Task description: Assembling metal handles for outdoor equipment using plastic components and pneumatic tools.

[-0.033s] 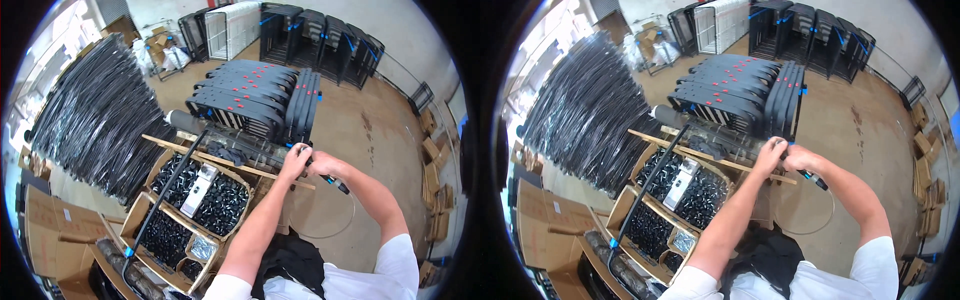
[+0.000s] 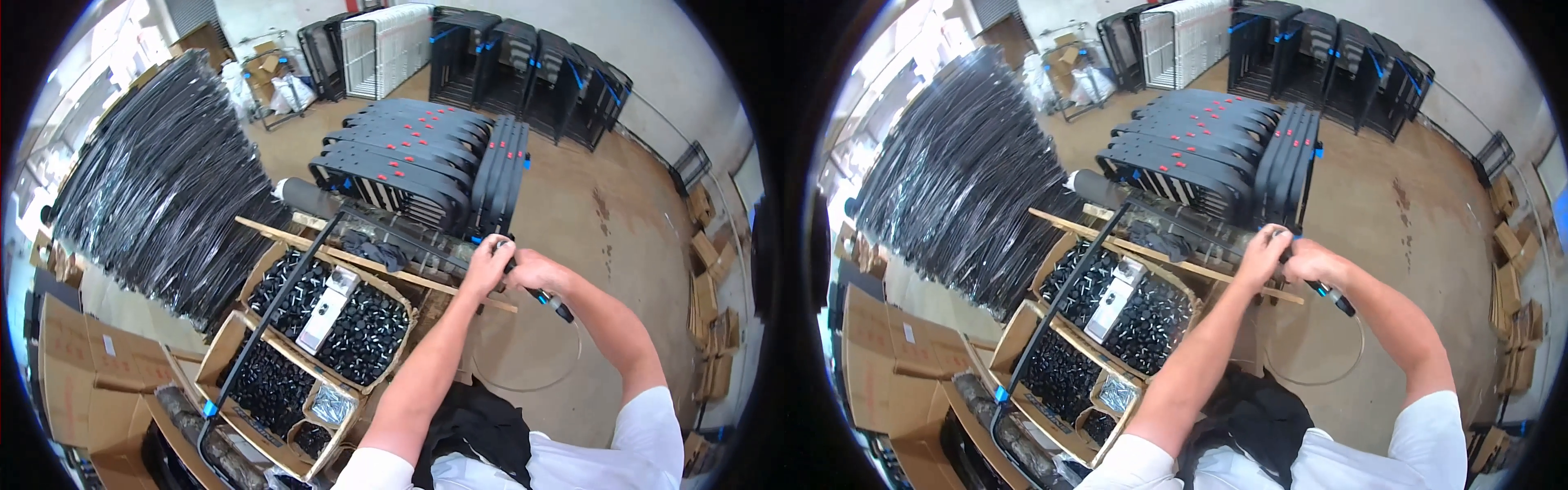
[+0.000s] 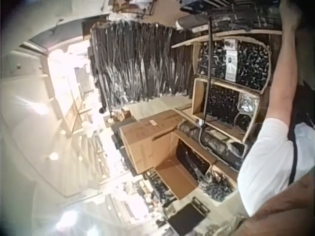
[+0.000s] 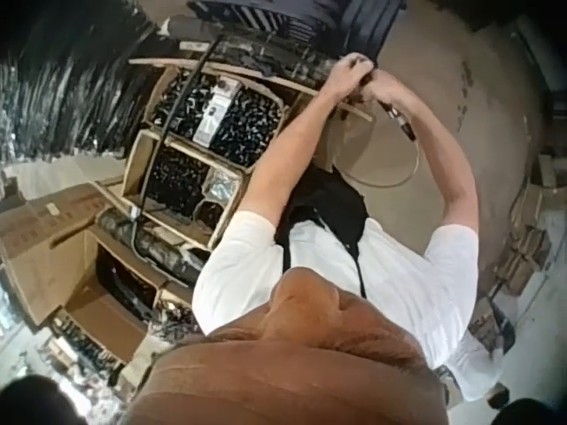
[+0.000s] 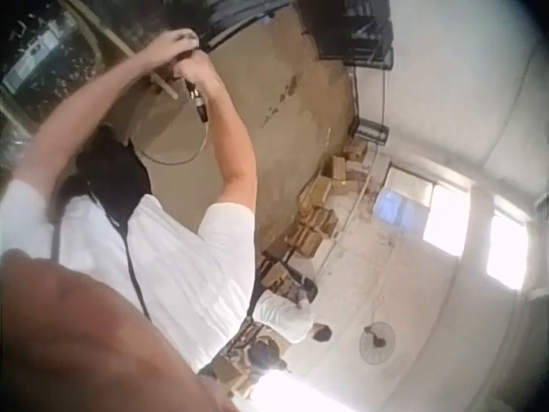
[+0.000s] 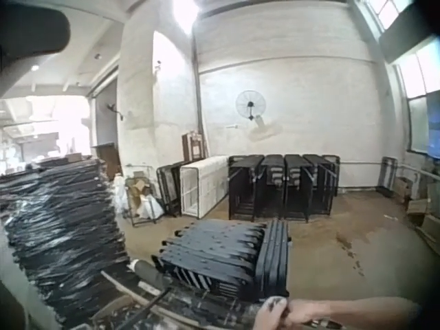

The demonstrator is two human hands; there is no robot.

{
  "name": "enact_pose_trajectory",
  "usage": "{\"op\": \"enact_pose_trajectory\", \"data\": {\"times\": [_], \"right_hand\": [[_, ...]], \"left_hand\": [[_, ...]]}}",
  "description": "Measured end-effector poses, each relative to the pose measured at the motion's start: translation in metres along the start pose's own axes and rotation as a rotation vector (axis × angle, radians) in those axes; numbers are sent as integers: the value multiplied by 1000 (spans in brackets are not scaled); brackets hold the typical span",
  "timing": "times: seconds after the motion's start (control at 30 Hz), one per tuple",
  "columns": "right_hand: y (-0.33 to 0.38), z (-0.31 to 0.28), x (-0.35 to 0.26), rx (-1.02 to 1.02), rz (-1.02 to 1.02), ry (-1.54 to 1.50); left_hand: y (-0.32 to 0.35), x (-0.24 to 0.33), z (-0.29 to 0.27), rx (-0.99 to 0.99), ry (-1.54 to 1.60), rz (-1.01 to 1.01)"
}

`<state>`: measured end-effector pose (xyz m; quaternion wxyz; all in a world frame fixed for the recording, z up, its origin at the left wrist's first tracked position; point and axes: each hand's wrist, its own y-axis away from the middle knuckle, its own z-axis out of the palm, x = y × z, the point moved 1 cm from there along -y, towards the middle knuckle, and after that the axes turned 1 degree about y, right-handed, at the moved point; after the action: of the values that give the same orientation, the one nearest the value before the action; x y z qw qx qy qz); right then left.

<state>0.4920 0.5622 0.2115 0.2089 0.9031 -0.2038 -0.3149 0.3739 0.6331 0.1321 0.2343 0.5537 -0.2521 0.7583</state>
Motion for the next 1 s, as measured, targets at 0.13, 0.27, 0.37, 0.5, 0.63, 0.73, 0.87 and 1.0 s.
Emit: {"op": "enact_pose_trajectory", "data": {"times": [0.13,0.27,0.37,0.5,0.63,0.73,0.87,1.0], "right_hand": [[13,-19,-51,-15,-17,59],[-32,-13,-135,-134,-138,277],[-74,-7,-183,-95,-264,260],[-134,-7,-257,-113,-382,272],[-190,-3,-312,-87,-426,274],[-213,-10,-338,-141,-449,381],[-230,0,-358,-134,-443,398],[-252,6,-356,-103,-427,425]], "left_hand": [[-1,36,-17,72,27,23],[-14,52,-100,201,21,68],[-30,68,-154,350,59,39],[-60,103,-241,418,8,60],[-85,133,-299,500,-22,156],[-102,141,-325,484,34,109],[-110,131,-354,485,74,88],[-122,117,-363,512,61,68]]}}
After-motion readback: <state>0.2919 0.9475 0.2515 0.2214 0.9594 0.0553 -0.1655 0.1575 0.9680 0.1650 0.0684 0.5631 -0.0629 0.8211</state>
